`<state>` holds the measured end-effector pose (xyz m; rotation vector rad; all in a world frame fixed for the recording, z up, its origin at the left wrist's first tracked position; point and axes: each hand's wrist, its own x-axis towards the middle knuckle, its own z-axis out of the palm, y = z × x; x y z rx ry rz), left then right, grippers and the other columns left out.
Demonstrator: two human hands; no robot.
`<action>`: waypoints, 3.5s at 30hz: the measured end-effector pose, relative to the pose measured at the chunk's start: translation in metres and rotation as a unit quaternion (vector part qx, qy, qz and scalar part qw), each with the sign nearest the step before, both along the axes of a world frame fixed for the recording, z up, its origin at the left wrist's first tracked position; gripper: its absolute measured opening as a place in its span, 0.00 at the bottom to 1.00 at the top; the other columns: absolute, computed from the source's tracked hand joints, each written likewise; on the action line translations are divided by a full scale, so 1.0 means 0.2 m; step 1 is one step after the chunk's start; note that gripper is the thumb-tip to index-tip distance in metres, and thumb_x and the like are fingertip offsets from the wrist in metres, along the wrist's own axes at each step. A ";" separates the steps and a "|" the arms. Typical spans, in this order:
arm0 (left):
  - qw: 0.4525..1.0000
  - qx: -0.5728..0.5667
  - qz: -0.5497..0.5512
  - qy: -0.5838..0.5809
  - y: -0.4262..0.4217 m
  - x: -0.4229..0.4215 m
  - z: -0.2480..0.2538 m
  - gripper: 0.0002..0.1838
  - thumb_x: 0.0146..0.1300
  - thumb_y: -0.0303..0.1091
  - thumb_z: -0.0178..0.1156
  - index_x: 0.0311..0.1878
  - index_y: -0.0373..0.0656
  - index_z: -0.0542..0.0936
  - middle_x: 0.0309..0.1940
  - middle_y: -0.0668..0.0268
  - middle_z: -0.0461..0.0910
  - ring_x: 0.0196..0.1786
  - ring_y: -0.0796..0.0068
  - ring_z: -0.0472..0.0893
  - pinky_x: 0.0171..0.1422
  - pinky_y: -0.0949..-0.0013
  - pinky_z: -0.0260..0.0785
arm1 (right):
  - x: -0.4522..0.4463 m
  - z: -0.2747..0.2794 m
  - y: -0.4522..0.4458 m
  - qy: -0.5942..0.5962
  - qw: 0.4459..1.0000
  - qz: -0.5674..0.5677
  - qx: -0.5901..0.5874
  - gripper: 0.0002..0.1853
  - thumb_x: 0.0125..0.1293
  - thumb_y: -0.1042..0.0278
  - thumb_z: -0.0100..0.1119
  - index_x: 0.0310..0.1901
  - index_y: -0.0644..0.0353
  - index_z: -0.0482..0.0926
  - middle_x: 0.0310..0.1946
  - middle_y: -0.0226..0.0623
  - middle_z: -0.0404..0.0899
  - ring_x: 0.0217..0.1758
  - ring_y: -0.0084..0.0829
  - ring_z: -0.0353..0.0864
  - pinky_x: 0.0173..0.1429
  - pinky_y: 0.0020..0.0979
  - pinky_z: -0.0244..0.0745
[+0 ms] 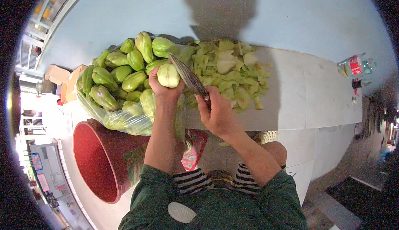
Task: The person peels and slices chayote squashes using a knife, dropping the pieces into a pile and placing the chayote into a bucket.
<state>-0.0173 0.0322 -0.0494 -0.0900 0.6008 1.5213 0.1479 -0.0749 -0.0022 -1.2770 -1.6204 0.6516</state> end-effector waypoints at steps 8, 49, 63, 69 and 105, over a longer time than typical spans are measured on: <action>0.994 0.063 0.083 -0.032 -0.02 -0.10 -0.04 0.22 0.52 0.47 0.49 0.43 0.44 0.79 0.38 0.61 0.82 0.42 0.58 0.81 0.51 0.55 0.73 | -0.08 -0.01 -0.04 0.010 0.999 0.035 0.002 0.11 0.66 0.69 0.57 0.45 0.65 0.70 0.21 0.44 0.77 0.24 0.47 0.79 0.27 0.39 0.71; 0.998 0.046 0.050 -0.013 -0.05 -0.06 -0.02 0.13 0.50 0.39 0.51 0.35 0.41 0.74 0.32 0.57 0.78 0.36 0.57 0.79 0.47 0.55 0.74 | -0.09 -0.07 -0.04 -0.075 0.995 0.022 0.056 0.08 0.67 0.70 0.56 0.36 0.65 0.69 0.20 0.47 0.75 0.23 0.52 0.77 0.25 0.44 0.70; 0.982 0.117 0.081 0.125 -0.08 -0.05 0.15 0.07 0.49 0.34 0.52 0.31 0.44 0.74 0.29 0.58 0.78 0.36 0.54 0.78 0.50 0.52 0.74 | -0.03 -0.01 -0.02 -0.053 0.998 0.032 -0.011 0.10 0.66 0.68 0.57 0.37 0.64 0.68 0.18 0.48 0.76 0.22 0.52 0.78 0.24 0.44 0.70; 0.997 0.009 0.073 -0.027 -0.09 -0.05 0.13 0.03 0.52 0.29 0.49 0.30 0.43 0.70 0.29 0.54 0.78 0.35 0.54 0.78 0.46 0.53 0.74 | -0.04 -0.02 -0.01 -0.057 0.997 0.045 -0.020 0.11 0.66 0.67 0.58 0.37 0.65 0.68 0.16 0.48 0.74 0.21 0.52 0.78 0.23 0.43 0.69; 0.978 0.137 0.003 0.158 -0.06 -0.05 0.17 0.06 0.44 0.31 0.46 0.24 0.42 0.70 0.22 0.52 0.74 0.31 0.43 0.77 0.43 0.43 0.73 | 0.02 0.06 0.02 -0.084 0.991 0.085 -0.066 0.09 0.65 0.68 0.56 0.37 0.65 0.68 0.17 0.49 0.76 0.22 0.53 0.78 0.24 0.46 0.70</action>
